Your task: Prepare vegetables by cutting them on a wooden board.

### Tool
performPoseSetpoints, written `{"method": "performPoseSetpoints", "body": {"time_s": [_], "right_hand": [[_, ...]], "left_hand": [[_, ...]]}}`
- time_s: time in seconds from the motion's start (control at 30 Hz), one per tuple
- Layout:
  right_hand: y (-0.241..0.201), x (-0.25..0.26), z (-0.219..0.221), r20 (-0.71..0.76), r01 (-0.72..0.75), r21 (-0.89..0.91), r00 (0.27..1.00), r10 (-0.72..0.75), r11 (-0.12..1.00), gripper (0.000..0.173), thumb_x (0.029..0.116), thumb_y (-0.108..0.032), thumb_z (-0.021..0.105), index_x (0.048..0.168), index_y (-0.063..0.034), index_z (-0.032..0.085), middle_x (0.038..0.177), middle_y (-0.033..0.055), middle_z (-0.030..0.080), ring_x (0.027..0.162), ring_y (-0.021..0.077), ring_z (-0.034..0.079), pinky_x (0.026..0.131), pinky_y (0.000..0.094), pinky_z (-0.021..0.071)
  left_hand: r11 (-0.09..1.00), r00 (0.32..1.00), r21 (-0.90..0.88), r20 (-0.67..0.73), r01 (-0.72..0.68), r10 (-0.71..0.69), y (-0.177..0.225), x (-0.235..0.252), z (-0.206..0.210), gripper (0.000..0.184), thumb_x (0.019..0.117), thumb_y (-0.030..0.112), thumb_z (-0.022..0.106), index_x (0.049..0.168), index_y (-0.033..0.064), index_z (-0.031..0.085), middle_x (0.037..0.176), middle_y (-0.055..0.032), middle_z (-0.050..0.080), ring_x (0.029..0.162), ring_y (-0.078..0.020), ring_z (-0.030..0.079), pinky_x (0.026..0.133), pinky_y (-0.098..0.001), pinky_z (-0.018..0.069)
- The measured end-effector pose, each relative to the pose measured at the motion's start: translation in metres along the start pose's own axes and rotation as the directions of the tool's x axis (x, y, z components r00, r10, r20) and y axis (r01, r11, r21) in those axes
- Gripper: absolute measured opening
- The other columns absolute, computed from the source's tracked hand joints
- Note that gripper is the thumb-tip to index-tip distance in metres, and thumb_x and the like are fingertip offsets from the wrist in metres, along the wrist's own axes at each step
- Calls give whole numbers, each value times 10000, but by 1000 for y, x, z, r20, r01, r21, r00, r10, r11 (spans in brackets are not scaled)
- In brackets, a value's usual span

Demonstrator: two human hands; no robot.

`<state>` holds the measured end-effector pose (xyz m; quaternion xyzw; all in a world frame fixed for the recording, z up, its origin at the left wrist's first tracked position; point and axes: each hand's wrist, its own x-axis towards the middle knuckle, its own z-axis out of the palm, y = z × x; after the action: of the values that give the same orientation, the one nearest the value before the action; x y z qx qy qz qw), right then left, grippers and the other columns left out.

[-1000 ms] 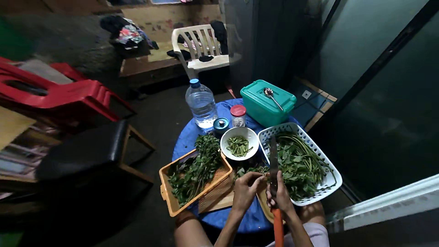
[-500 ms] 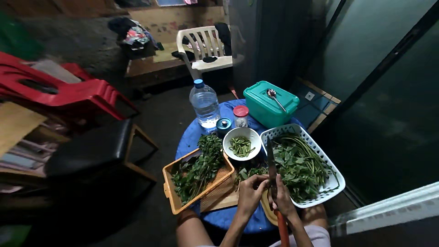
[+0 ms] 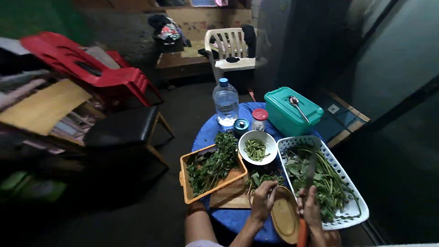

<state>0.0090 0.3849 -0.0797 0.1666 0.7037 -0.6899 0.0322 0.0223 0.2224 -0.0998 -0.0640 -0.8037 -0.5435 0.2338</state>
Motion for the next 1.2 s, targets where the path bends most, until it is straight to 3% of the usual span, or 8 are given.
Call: {"method": "performPoseSetpoints", "body": {"time_s": [0.1, 0.2, 0.33, 0.53, 0.7, 0.87, 1.03, 1.2], "right_hand": [[-5, 21, -19, -105, 118, -218, 984, -144, 969, 670, 1109, -478, 157, 1124, 21, 604, 582, -27, 483, 440, 67, 466, 441, 275, 465], [-15, 37, -34, -93, 182, -403, 967, -238, 897, 644, 1114, -451, 203, 1326, 50, 549, 670, 55, 531, 524, 131, 513, 527, 346, 491], [-13, 41, -40, -25, 86, -469, 994, -111, 879, 644, 1111, -464, 270, 1625, -86, 180, 697, 101, 551, 495, 174, 533, 501, 391, 512], [8, 25, -34, 21, 20, -379, 1000, -14, 925, 615, 1119, -420, 191, 1597, -32, 188, 691, 47, 548, 468, 113, 532, 458, 315, 507], [10, 15, -21, 6, -74, -241, 997, 78, 968, 614, 1110, -472, 162, 1516, -20, 251, 650, -17, 507, 452, 78, 506, 446, 276, 490], [3, 8, -20, 82, -21, -175, 996, 35, 984, 641, 1102, -488, 124, 1454, 2, 341, 617, -32, 518, 436, 71, 502, 431, 261, 492], [-9, 1, -16, 155, 33, -32, 987, -28, 999, 681, 1096, -469, 59, 1495, -1, 350, 568, -50, 520, 406, 47, 489, 407, 227, 475], [-18, -11, 4, 267, 117, 12, 957, -116, 993, 604, 1104, -448, 221, 1372, 14, 504, 563, -91, 540, 416, 3, 481, 417, 190, 461]], "left_hand": [[938, 930, 197, 180, 287, -322, -30, 20, -20, 496, 995, 239, 667, 1400, -36, 586, 1345, -213, 642, 1127, -298, 690, 1025, -438, 534], [918, 930, 215, 85, 332, -356, -39, 33, -49, 414, 994, 196, 656, 1339, -31, 637, 1272, -213, 673, 1018, -283, 716, 938, -414, 575], [838, 892, 311, -209, 449, -401, -64, 39, -115, 308, 1007, 176, 618, 1242, -6, 699, 1202, -185, 705, 1073, -284, 705, 986, -432, 557], [453, 586, 390, -363, 802, -725, -118, 73, -234, 337, 1000, 71, 575, 1296, -84, 618, 1394, -311, 538, 1336, -414, 519, 1125, -513, 421], [216, 453, 564, -321, 797, -832, -149, 88, -247, 353, 965, 43, 614, 1279, -115, 590, 1443, -325, 492, 1319, -452, 534, 1059, -563, 478], [333, 561, 529, -359, 781, -746, -137, 96, -252, 315, 1003, 99, 584, 1268, -64, 634, 1413, -300, 538, 1318, -458, 526, 1065, -629, 430], [788, 797, 186, -303, 587, -522, -86, 85, -278, 247, 1021, 150, 626, 1168, -43, 672, 1145, -191, 684, 1039, -235, 659, 946, -402, 520], [903, 896, -232, -179, 363, -406, -39, 69, -273, 233, 964, -33, 513, 1191, -27, 563, 1104, -53, 697, 944, -90, 692, 819, -269, 598]]}}
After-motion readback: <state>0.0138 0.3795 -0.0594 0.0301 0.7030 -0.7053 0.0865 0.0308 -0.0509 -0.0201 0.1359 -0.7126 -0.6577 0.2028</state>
